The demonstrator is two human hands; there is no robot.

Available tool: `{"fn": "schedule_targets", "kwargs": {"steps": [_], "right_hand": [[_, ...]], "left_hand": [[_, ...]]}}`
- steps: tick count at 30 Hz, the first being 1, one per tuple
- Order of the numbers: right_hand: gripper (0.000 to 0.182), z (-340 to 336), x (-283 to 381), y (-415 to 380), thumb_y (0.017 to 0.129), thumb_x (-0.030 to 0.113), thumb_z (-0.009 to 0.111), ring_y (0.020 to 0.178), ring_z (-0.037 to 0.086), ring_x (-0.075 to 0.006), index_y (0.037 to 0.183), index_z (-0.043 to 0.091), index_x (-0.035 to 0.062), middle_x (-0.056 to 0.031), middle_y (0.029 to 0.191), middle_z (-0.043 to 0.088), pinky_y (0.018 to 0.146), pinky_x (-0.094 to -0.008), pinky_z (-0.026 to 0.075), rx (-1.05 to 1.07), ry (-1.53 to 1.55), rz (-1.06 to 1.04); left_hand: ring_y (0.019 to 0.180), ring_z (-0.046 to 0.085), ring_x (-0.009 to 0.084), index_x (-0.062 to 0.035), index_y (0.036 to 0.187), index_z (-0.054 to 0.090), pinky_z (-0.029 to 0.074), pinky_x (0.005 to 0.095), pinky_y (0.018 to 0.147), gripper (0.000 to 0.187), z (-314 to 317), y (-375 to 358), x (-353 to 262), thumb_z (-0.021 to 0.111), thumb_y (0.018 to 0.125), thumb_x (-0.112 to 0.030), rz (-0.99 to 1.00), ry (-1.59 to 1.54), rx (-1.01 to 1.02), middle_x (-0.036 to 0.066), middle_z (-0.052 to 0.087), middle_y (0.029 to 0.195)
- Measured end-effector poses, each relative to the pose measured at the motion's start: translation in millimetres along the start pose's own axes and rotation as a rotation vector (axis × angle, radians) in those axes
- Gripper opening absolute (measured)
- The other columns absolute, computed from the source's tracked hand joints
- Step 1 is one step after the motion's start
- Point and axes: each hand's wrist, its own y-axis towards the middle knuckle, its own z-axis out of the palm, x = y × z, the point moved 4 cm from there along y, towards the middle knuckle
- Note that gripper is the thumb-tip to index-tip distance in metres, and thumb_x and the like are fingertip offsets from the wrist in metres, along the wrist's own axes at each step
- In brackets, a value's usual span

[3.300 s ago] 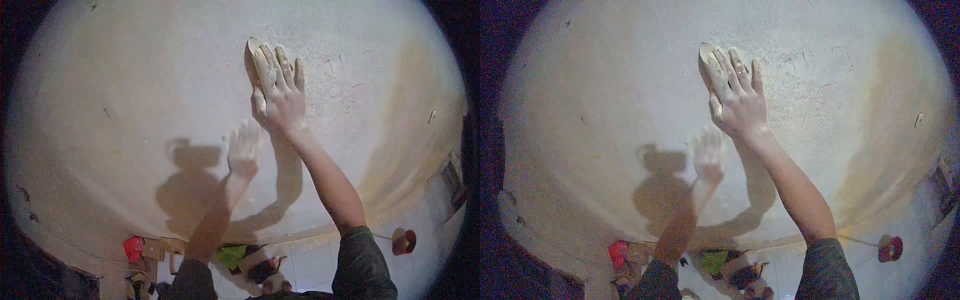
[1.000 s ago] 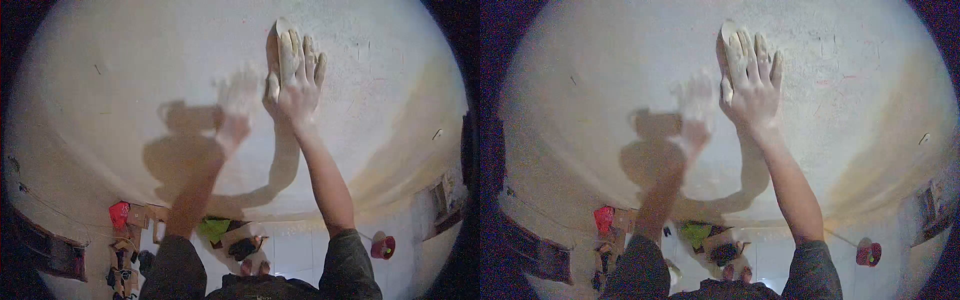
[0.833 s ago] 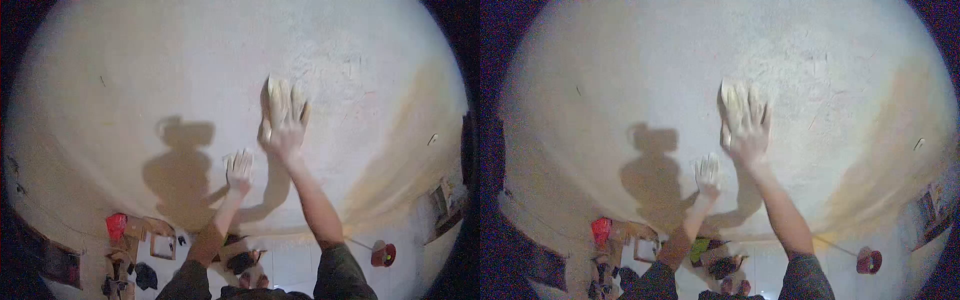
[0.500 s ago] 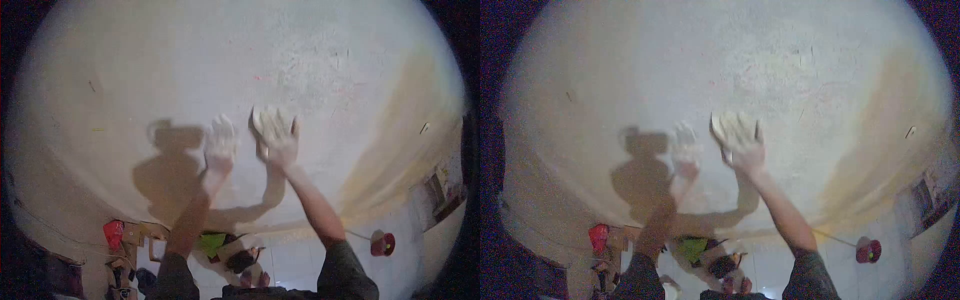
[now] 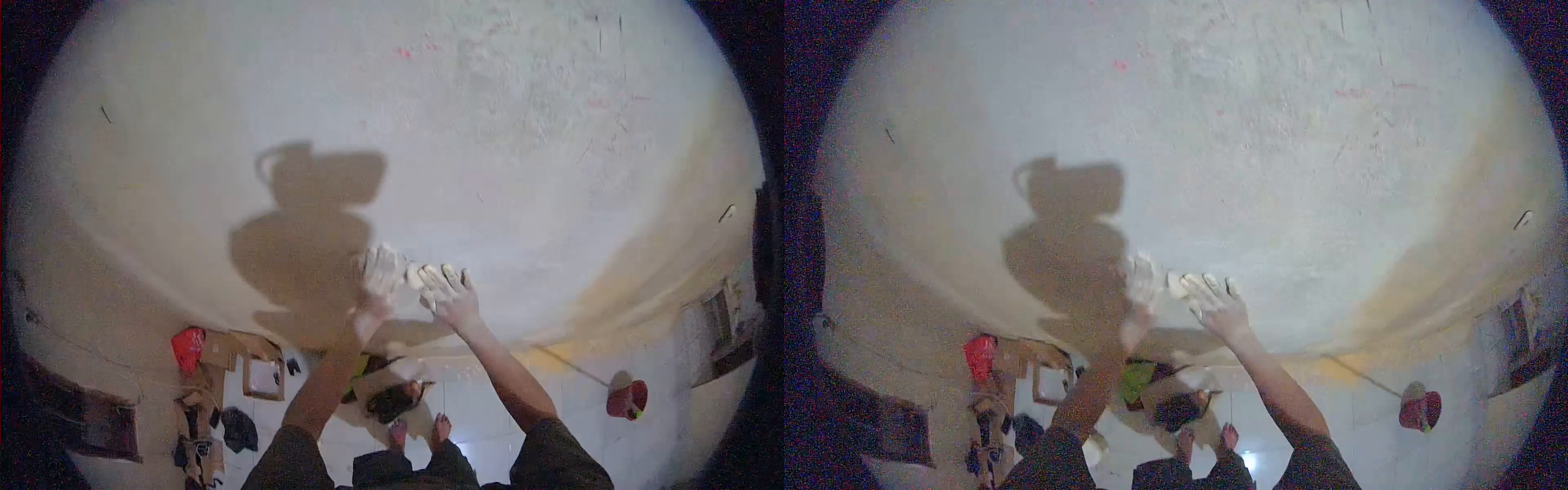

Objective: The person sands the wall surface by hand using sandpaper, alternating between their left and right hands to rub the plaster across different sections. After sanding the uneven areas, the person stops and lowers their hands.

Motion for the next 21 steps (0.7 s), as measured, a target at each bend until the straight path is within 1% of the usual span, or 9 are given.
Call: {"fn": "schedule_targets", "kwargs": {"steps": [1, 3, 6, 7, 9, 11, 14, 17, 21], "right_hand": [[0.063, 6.2, 1.0, -17.3, 0.085, 0.042, 0.068, 0.138, 0.041, -0.0109, 0.144, 0.049, 0.0323, 0.0113, 0.151, 0.045, 0.115, -0.06, 0.022, 0.167, 0.052, 0.013], [0.061, -20.8, -5.8, 6.1, 0.087, 0.042, 0.066, 0.141, 0.037, -0.0102, 0.144, 0.05, 0.0307, 0.0111, 0.153, 0.042, 0.118, -0.0585, 0.017, 0.14, 0.175, 0.03], [0.058, -61.6, -12.0, 60.1, 0.088, 0.041, 0.063, 0.146, 0.031, -0.0142, 0.144, 0.05, 0.0315, 0.0108, 0.156, 0.039, 0.121, -0.0577, 0.003, -0.163, -0.054, -0.033], [0.058, -81.5, -9.1, 87.0, 0.089, 0.04, 0.062, 0.148, 0.028, -0.0155, 0.144, 0.049, 0.0323, 0.0106, 0.156, 0.038, 0.122, -0.0573, -0.001, -0.264, -0.08, 0.0], [0.056, -98.0, -8.1, 116.5, 0.091, 0.04, 0.058, 0.148, 0.027, -0.0172, 0.146, 0.047, 0.034, 0.0103, 0.156, 0.038, 0.121, -0.0591, 0.0, -0.359, -0.089, 0.036], [0.058, -102.1, -6.1, 130.0, 0.09, 0.039, 0.059, 0.148, 0.028, -0.018, 0.147, 0.047, 0.0333, 0.0097, 0.156, 0.039, 0.121, -0.0599, 0.001, -0.378, -0.111, 0.046], [0.062, -105.5, -2.5, 128.1, 0.087, 0.039, 0.06, 0.147, 0.029, -0.0203, 0.147, 0.046, 0.0318, 0.0083, 0.156, 0.039, 0.121, -0.0612, 0.003, -0.399, -0.107, 0.067], [0.064, -82.1, 7.2, 102.5, 0.084, 0.039, 0.061, 0.147, 0.031, -0.0227, 0.146, 0.048, 0.0306, 0.0071, 0.155, 0.04, 0.12, -0.0611, 0.005, -0.395, -0.074, 0.065], [0.06, 24.2, 29.4, 4.6, 0.088, 0.046, 0.059, 0.145, 0.034, -0.0228, 0.145, 0.048, 0.0329, 0.0075, 0.155, 0.041, 0.121, -0.0584, 0.007, -0.339, -0.188, -0.046]], "left_hand": [[0.142, 0.035, 0.0444, 0.0034, 0.139, 0.052, 0.02, 0.0605, 0.117, 0.054, 0.2, -7.0, -0.7, 0.06, 0.088, -0.015, -0.034, -0.087, 0.064, 0.023, 0.044, 0.149], [0.144, 0.031, 0.0436, 0.0034, 0.14, 0.05, 0.019, 0.0607, 0.117, 0.055, -6.2, -0.6, 7.1, 0.06, 0.089, -0.016, 0.027, -0.003, 0.07, 0.023, 0.042, 0.151], [0.148, 0.024, 0.0419, 0.0034, 0.143, 0.047, 0.015, 0.061, 0.118, 0.057, -36.1, 48.2, -0.4, 0.059, 0.091, -0.017, 0.202, 0.179, 0.007, 0.023, 0.036, 0.155], [0.147, 0.024, 0.0428, 0.0033, 0.143, 0.046, 0.015, 0.0604, 0.118, 0.057, -72.7, 80.2, -15.1, 0.057, 0.092, -0.019, -0.031, 0.071, 0.1, 0.023, 0.034, 0.156], [0.147, 0.024, 0.0436, 0.0031, 0.144, 0.045, 0.016, 0.0598, 0.119, 0.057, -89.0, 106.6, -13.8, 0.055, 0.094, -0.022, -0.258, -0.04, 0.191, 0.023, 0.031, 0.157], [0.146, 0.025, 0.0448, 0.0009, 0.145, 0.046, 0.017, 0.0593, 0.118, 0.057, -102.1, 111.2, -1.8, 0.052, 0.096, -0.028, -0.004, 0.243, -0.295, 0.024, 0.03, 0.157], [0.144, 0.03, 0.045, -0.0036, 0.143, 0.049, 0.019, 0.059, 0.119, 0.049, -81.0, 91.3, 13.8, 0.047, 0.099, -0.024, 0.052, 0.273, -0.376, 0.022, 0.041, 0.151], [0.144, 0.03, 0.0449, -0.0028, 0.143, 0.049, 0.019, 0.0595, 0.118, 0.056, -70.9, 72.7, 9.4, 0.054, 0.095, -0.029, 0.033, 0.202, -0.372, 0.025, 0.035, 0.154], [0.144, 0.03, 0.0438, 0.0003, 0.14, 0.052, 0.017, 0.06, 0.118, 0.056, 16.8, -41.1, 35.1, 0.058, 0.09, -0.025, 0.262, 0.332, -0.363, 0.024, 0.038, 0.153]]}}
